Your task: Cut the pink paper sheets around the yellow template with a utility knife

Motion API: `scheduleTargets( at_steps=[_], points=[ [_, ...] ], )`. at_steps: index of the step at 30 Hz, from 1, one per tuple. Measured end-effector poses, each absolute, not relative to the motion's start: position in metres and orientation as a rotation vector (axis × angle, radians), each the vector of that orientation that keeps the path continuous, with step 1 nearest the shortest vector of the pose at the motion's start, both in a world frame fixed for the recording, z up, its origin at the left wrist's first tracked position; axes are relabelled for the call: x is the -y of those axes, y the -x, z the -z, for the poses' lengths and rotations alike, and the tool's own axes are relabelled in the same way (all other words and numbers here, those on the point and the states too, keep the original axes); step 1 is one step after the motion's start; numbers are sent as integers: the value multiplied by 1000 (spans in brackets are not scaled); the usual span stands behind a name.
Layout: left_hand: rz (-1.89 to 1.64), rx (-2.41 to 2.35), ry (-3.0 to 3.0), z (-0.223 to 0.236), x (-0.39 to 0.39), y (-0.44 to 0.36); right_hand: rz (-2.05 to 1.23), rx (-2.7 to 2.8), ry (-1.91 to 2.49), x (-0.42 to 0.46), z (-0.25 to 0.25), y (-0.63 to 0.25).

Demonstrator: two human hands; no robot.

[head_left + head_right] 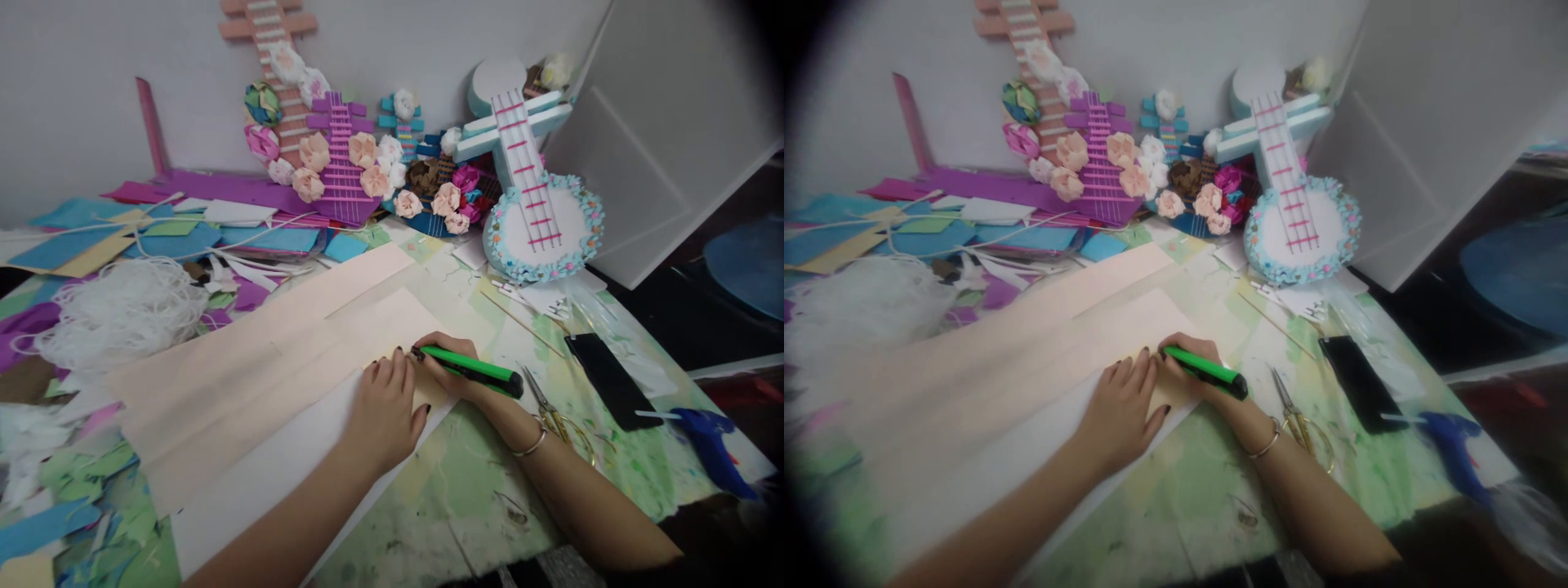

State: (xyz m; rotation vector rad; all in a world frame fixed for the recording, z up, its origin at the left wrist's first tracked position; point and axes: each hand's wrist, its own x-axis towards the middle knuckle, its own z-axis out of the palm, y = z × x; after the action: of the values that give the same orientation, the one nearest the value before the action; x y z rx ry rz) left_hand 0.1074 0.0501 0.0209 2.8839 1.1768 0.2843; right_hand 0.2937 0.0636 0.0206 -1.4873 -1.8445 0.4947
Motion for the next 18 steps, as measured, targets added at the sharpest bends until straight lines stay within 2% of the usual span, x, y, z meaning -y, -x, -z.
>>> scheduleTargets(
  at_steps=[18],
  points=[
    [-297, -1173, -2883, -21, -50, -107, -512, 1831, 1502, -63, -20, -293]
  ],
)
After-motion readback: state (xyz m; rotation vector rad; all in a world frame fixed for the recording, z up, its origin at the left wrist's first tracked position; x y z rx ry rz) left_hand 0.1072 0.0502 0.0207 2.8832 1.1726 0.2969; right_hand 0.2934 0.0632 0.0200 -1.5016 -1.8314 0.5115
